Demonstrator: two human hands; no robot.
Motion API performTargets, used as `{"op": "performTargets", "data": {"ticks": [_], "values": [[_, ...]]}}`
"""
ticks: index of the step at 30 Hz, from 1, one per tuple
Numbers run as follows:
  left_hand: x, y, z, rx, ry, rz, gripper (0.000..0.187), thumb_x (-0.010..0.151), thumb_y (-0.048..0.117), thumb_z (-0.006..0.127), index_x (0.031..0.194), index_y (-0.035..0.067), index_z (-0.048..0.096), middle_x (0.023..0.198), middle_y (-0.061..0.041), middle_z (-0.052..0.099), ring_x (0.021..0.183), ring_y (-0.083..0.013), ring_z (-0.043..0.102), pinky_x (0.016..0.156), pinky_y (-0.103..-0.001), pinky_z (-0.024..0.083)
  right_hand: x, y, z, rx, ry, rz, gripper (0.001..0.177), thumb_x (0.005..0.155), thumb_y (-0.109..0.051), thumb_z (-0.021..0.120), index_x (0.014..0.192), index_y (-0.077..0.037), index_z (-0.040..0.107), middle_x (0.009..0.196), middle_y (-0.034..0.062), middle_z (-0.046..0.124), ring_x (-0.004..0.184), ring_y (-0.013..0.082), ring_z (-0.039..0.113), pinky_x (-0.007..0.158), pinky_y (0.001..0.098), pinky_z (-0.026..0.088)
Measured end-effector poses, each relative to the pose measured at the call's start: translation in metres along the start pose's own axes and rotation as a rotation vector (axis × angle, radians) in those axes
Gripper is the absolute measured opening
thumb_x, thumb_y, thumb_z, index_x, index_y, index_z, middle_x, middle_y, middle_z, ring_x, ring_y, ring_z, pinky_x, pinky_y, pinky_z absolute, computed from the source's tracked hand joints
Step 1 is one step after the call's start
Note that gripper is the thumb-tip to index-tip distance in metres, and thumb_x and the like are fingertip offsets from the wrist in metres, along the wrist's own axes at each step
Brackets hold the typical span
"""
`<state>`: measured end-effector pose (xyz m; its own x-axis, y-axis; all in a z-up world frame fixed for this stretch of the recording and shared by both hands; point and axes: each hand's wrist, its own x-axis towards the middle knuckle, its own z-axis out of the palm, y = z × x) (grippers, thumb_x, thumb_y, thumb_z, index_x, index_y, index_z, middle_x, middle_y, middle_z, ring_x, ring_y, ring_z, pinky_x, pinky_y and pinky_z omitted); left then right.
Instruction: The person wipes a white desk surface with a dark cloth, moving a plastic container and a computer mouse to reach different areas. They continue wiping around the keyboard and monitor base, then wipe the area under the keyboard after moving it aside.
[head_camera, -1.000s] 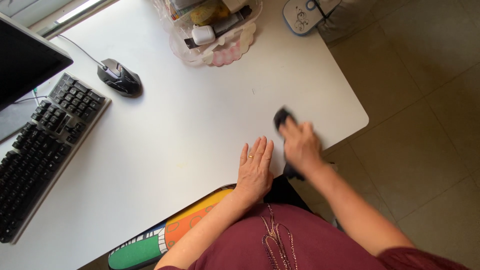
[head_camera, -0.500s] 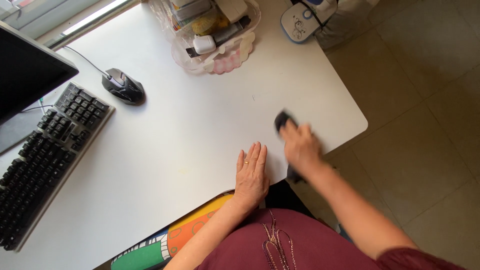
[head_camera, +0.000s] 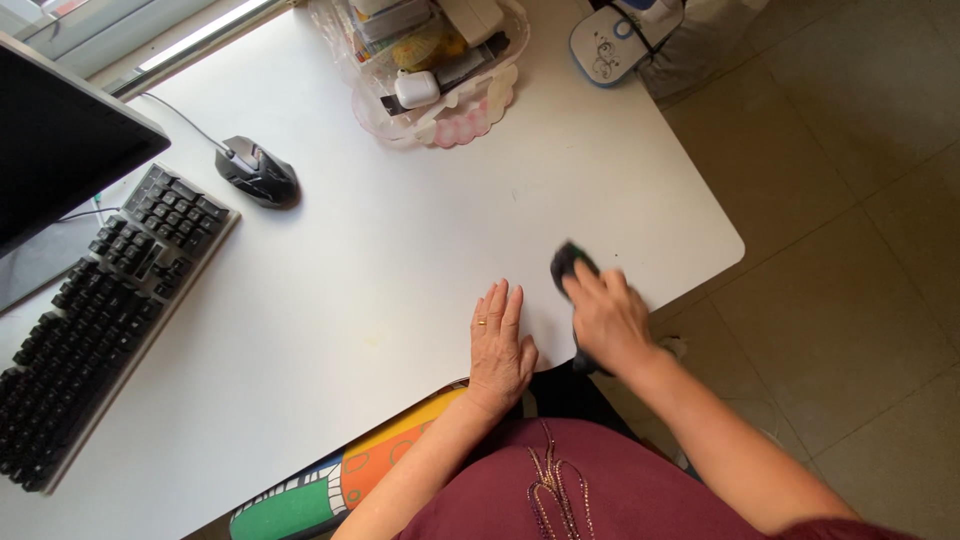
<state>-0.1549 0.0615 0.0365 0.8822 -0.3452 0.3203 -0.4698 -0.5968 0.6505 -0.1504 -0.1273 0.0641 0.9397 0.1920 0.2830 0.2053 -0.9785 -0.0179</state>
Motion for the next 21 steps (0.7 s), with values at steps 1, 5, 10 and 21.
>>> {"op": "performTargets", "data": {"ticks": [1,5,10,21], "values": [[0.000,-0.001,-0.001,0.003,0.001,-0.001,0.082,0.066,0.006,0.059,0.144,0.007,0.032,0.145,-0.021,0.034,0.134,-0.0384,0.034,0.111,-0.050,0.024,-0.005,-0.004,-0.008,0.002,0.001,-0.002,0.031,0.073,-0.014,0.051,0.100,-0.025,0.061,0.118,-0.0047,0.060,0.087,0.0217,0.054,0.059,0.0292,0.053],[0.000,-0.003,0.001,-0.016,0.025,-0.001,0.080,0.067,0.006,0.060,0.143,0.008,0.033,0.144,-0.020,0.035,0.133,-0.0377,0.035,0.111,-0.049,0.025,0.002,-0.003,-0.015,0.080,-0.033,-0.007,0.037,0.071,-0.011,0.053,0.105,-0.022,0.063,0.119,-0.0016,0.060,0.088,0.0227,0.054,0.058,0.0304,0.053],[-0.002,-0.004,0.003,0.003,0.037,0.008,0.078,0.069,0.008,0.060,0.143,0.008,0.035,0.144,-0.020,0.036,0.133,-0.0368,0.036,0.111,-0.049,0.025,0.030,0.020,0.019,0.107,-0.023,0.034,0.035,0.071,-0.011,0.052,0.103,-0.020,0.065,0.116,-0.0016,0.063,0.092,0.0241,0.055,0.059,0.0328,0.054],[0.000,0.017,0.018,0.103,-0.037,0.060,0.078,0.067,0.015,0.060,0.141,0.008,0.038,0.142,-0.019,0.039,0.134,-0.0353,0.037,0.111,-0.052,0.021,0.012,0.009,0.003,0.063,-0.105,0.083,0.034,0.067,-0.010,0.049,0.099,-0.019,0.058,0.122,-0.0042,0.059,0.095,0.0254,0.053,0.064,0.0383,0.054]]}}
